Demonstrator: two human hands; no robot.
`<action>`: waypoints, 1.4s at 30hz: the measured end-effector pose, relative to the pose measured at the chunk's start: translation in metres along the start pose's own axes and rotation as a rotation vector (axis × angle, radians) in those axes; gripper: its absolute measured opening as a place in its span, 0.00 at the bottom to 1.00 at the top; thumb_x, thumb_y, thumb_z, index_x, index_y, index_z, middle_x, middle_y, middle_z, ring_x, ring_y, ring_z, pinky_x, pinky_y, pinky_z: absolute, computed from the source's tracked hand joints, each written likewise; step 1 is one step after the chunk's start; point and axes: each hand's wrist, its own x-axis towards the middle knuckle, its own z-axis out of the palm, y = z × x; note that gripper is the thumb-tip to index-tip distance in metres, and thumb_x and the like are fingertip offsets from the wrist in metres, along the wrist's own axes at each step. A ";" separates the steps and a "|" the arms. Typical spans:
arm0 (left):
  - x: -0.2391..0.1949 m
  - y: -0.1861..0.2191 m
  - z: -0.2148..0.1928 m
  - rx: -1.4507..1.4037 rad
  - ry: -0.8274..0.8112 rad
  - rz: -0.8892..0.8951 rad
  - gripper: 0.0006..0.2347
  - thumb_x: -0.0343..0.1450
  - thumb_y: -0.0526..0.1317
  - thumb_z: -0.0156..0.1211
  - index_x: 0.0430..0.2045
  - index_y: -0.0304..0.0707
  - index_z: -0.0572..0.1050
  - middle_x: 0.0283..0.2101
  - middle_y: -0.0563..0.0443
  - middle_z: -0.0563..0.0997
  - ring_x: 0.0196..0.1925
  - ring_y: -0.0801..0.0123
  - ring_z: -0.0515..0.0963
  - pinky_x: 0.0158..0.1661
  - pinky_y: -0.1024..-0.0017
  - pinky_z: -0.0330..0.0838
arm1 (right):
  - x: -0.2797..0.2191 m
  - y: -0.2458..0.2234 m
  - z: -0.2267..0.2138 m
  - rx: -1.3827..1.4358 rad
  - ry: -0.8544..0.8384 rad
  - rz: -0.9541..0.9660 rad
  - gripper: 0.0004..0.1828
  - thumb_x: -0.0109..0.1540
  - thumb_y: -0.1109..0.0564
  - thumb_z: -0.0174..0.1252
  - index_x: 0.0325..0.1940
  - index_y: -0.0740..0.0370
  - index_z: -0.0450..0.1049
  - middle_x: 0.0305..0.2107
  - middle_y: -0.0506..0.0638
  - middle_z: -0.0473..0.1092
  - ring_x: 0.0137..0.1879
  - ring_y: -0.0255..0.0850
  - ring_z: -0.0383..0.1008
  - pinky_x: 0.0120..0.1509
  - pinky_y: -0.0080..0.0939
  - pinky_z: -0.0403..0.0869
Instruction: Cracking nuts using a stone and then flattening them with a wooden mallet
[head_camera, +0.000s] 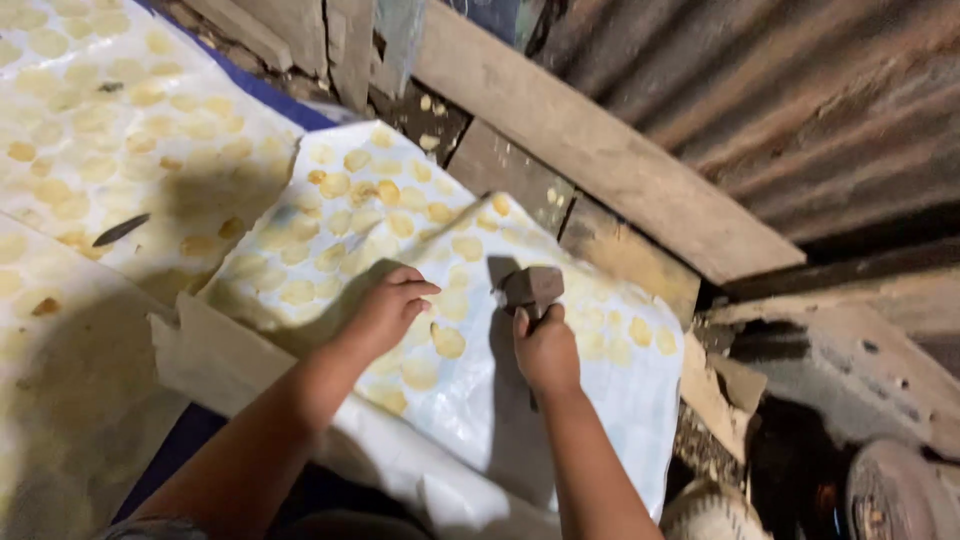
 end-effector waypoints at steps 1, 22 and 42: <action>-0.008 0.007 -0.005 -0.005 -0.007 -0.014 0.08 0.69 0.40 0.65 0.40 0.55 0.84 0.45 0.54 0.80 0.53 0.58 0.80 0.52 0.64 0.75 | -0.009 0.000 0.000 -0.006 -0.014 0.004 0.25 0.67 0.37 0.52 0.47 0.63 0.63 0.31 0.68 0.76 0.43 0.66 0.80 0.46 0.63 0.80; 0.067 0.080 0.069 -0.036 0.082 0.035 0.12 0.75 0.44 0.50 0.37 0.44 0.83 0.42 0.45 0.83 0.52 0.52 0.79 0.54 0.59 0.72 | -0.061 -0.073 -0.166 0.525 0.324 -0.107 0.15 0.70 0.53 0.56 0.35 0.65 0.66 0.07 0.56 0.66 0.13 0.45 0.69 0.22 0.42 0.69; -0.006 0.070 -0.052 0.021 -0.091 0.243 0.09 0.70 0.42 0.65 0.40 0.41 0.82 0.43 0.50 0.82 0.52 0.55 0.79 0.52 0.59 0.75 | -0.010 -0.051 -0.083 0.138 0.003 -0.026 0.27 0.67 0.38 0.53 0.46 0.68 0.66 0.32 0.74 0.76 0.46 0.71 0.78 0.51 0.69 0.74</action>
